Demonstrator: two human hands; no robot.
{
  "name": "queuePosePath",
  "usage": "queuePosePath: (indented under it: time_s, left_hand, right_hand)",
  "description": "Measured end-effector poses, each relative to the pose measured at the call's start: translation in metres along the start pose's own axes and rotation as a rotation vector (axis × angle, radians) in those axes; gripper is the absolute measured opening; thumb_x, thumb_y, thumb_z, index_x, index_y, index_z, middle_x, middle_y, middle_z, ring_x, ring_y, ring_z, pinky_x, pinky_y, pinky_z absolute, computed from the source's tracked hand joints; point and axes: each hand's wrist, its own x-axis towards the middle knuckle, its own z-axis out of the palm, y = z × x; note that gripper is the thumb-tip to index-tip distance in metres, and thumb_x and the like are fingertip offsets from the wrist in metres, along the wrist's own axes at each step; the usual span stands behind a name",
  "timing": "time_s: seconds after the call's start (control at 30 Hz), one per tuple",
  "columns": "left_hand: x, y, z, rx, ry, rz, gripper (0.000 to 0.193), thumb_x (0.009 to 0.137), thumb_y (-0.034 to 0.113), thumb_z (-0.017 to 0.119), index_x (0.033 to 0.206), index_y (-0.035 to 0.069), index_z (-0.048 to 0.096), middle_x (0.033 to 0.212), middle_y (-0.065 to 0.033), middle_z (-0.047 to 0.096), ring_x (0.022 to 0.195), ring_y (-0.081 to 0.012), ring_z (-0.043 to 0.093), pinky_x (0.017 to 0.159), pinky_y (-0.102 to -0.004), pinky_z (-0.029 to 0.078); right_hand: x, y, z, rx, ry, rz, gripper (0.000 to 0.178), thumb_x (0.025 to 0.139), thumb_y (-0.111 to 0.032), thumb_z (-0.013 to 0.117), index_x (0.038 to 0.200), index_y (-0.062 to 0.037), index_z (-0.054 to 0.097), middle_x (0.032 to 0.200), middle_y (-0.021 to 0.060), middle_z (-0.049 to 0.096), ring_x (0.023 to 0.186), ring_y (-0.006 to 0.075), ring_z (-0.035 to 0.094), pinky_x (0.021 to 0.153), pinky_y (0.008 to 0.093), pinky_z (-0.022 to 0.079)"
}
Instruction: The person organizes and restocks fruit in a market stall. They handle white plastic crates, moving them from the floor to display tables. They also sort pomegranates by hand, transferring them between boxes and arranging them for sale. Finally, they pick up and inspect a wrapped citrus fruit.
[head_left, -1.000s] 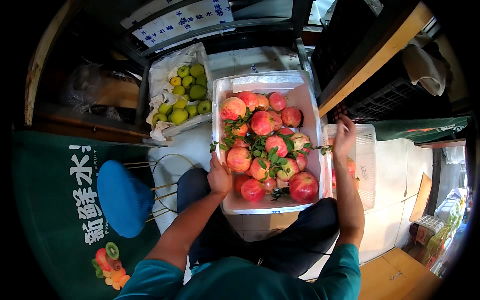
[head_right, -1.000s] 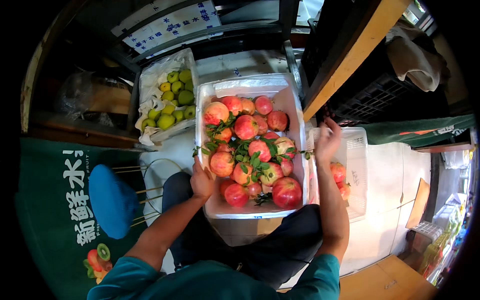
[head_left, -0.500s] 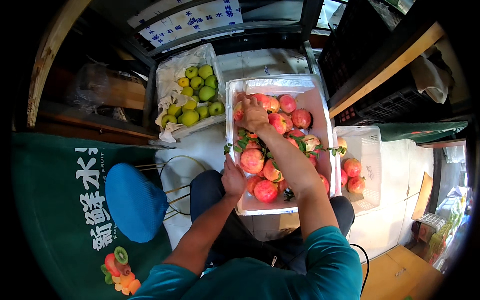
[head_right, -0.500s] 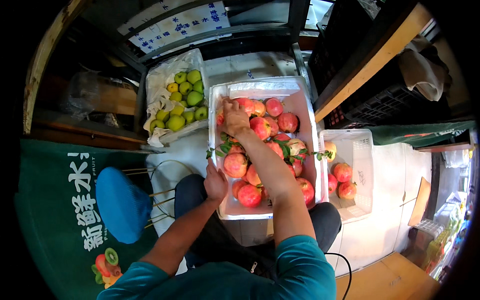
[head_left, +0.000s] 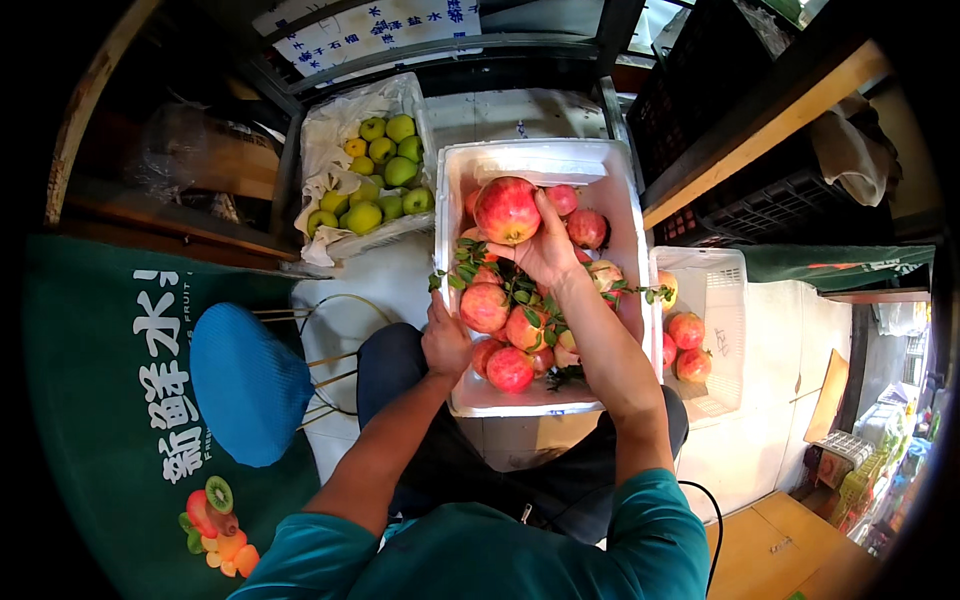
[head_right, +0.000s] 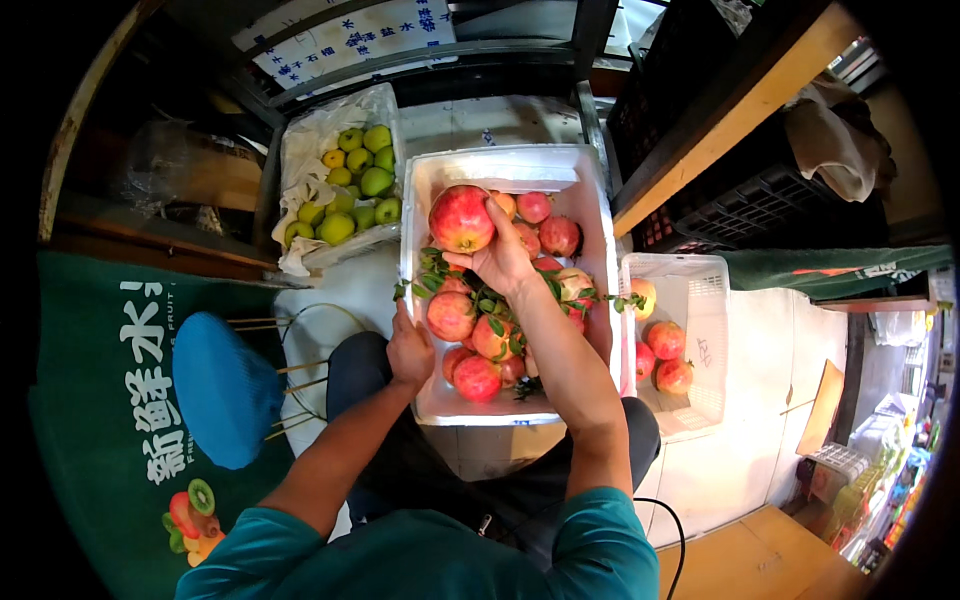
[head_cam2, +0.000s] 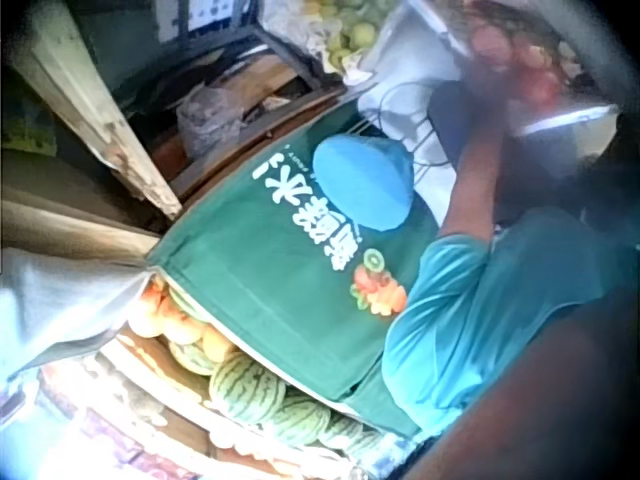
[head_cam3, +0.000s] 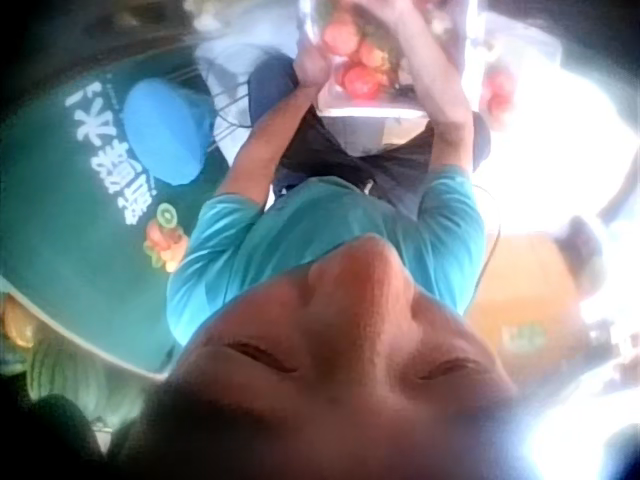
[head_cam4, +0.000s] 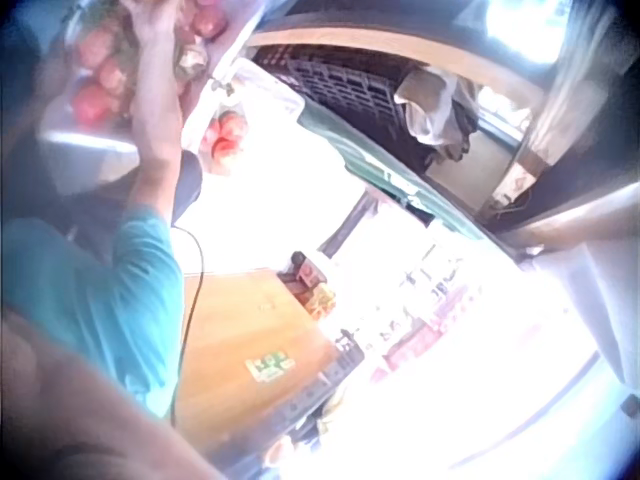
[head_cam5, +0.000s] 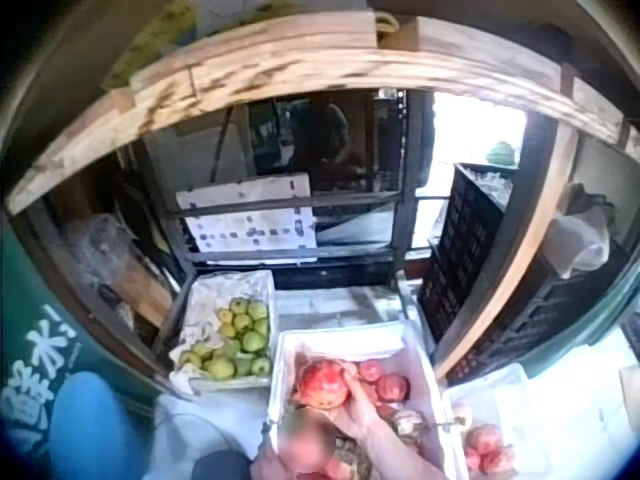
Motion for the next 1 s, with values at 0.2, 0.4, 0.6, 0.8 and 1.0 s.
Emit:
queuePosePath:
  time_s: [0.2, 0.4, 0.6, 0.8, 1.0]
  left_hand:
    - [-0.001, 0.002, 0.002, 0.007, -0.032, 0.010, 0.062, 0.098, 0.016, 0.054, 0.152, -0.005, 0.030, 0.127, -0.0293, 0.057, 0.097, -0.0465, 0.066, 0.083, -0.0513, 0.056]
    - [0.003, 0.000, 0.004, 0.010, -0.038, -0.021, 0.063, 0.098, 0.015, 0.054, 0.153, -0.005, 0.029, 0.126, -0.0284, 0.058, 0.101, -0.0471, 0.064, 0.084, -0.0521, 0.055]
    - [0.000, -0.008, 0.010, 0.014, 0.019, 0.020, 0.063, 0.098, 0.015, 0.054, 0.153, -0.004, 0.029, 0.127, -0.0281, 0.057, 0.101, -0.0476, 0.064, 0.084, -0.0537, 0.054]
    - [0.000, -0.004, 0.005, 0.033, -0.042, -0.020, 0.065, 0.097, 0.016, 0.057, 0.153, -0.004, 0.030, 0.128, -0.0274, 0.058, 0.094, -0.0461, 0.067, 0.080, -0.0520, 0.056]
    - [0.001, 0.000, 0.006, 0.044, -0.029, 0.006, 0.065, 0.097, 0.015, 0.056, 0.153, -0.004, 0.030, 0.125, -0.0276, 0.059, 0.097, -0.0457, 0.066, 0.081, -0.0509, 0.055]
  right_hand:
    - [-0.019, 0.008, -0.038, 0.052, 0.083, 0.090, 0.077, 0.096, -0.069, 0.050, 0.142, -0.0076, 0.051, 0.129, 0.0187, 0.066, 0.104, 0.0391, 0.071, 0.082, 0.0500, 0.063]
    - [-0.035, 0.027, -0.060, 0.149, 0.139, 0.174, 0.088, 0.092, -0.078, 0.046, 0.140, -0.0049, 0.053, 0.123, 0.0209, 0.069, 0.097, 0.0415, 0.072, 0.085, 0.0531, 0.061]
    - [-0.032, 0.040, -0.042, -0.888, 0.634, -0.033, 0.084, 0.084, -0.060, 0.073, 0.138, 0.0005, 0.053, 0.125, 0.0243, 0.066, 0.115, 0.0324, 0.066, 0.099, 0.0463, 0.052]
    - [-0.022, 0.050, -0.037, -1.621, 0.730, 0.144, 0.088, 0.085, -0.068, 0.063, 0.131, 0.0070, 0.057, 0.120, 0.0347, 0.065, 0.116, 0.0426, 0.064, 0.098, 0.0464, 0.050]
    - [-0.015, -0.020, -0.085, -1.800, 0.756, -0.299, 0.043, 0.092, -0.048, 0.062, 0.102, -0.0088, 0.077, 0.090, 0.0229, 0.073, 0.088, 0.0391, 0.073, 0.079, 0.0492, 0.056]
